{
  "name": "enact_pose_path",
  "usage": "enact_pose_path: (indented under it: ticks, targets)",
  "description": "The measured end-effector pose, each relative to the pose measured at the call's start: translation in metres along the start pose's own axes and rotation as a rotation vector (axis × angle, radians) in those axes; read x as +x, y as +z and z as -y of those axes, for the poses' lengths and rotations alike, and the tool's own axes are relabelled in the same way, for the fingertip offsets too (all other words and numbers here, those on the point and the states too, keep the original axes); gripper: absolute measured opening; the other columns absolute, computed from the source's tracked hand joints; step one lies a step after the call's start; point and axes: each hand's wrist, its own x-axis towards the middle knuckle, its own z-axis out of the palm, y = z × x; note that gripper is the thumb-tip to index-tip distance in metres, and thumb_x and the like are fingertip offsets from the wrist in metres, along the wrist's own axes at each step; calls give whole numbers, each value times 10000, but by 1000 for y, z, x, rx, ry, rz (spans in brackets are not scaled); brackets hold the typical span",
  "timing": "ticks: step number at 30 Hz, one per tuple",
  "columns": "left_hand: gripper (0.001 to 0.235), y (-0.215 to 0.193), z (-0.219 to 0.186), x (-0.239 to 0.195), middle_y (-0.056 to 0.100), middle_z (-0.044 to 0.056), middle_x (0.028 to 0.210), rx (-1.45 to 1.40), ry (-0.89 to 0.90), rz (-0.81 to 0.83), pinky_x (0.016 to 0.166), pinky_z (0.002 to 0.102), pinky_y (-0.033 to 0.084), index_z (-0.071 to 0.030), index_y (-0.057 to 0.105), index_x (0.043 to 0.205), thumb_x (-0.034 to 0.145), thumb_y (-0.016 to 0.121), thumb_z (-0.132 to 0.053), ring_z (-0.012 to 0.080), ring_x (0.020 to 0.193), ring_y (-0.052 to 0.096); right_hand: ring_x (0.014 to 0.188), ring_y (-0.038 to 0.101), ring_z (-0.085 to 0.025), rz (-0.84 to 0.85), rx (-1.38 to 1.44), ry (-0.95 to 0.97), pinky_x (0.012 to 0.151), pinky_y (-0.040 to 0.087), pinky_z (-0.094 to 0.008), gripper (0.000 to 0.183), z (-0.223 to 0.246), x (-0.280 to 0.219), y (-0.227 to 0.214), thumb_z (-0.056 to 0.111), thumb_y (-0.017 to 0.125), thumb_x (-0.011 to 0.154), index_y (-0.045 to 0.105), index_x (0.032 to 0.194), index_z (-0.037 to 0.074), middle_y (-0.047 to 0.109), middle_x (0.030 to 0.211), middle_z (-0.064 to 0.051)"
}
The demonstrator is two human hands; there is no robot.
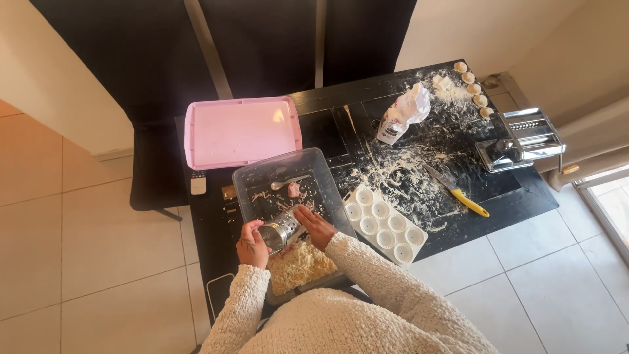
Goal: Grating a block of food into a plastic container using a manual grater.
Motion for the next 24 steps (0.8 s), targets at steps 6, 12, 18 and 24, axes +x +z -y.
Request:
enact_pose_path:
  ticks: [6,12,18,24]
  targets:
    - [213,2,5,2,763,84,1128,15,-40,6,449,299,544,-55,611,1137,1017,436,-30,185,539,693,1545,271,-305,-13,33,27,1259,239,-456,989,-17,5,11,-190,462,723,181,1625,103,223,1691,-156]
    - [214,5,20,5,753,87,1141,-40,38,-9,435,293,553,-47,600,1141,1007,435,-22,146,614,717,1473,403,-363,-157,199,115,1250,321,-460,622,-58,17,49,-138,354,1023,404,1601,85,404,1627,-203]
    - [210,-1,-1,2,758,71,1130,-3,-66,29,450,303,537,-46,601,1130,1009,430,-29,178,491,667,1160,655,-384,-247,345,50,924,594,-399,635,2,10,-2,-163,489,838,554,1425,69,519,1495,-212]
    - [190,0,-3,1,760,58,1113,22,-75,49,452,303,539,-48,594,1128,1011,444,-51,164,493,661,1067,749,-311,-480,228,-79,916,626,-371,296,-24,15,19,-86,639,898,751,1144,34,729,1253,-171]
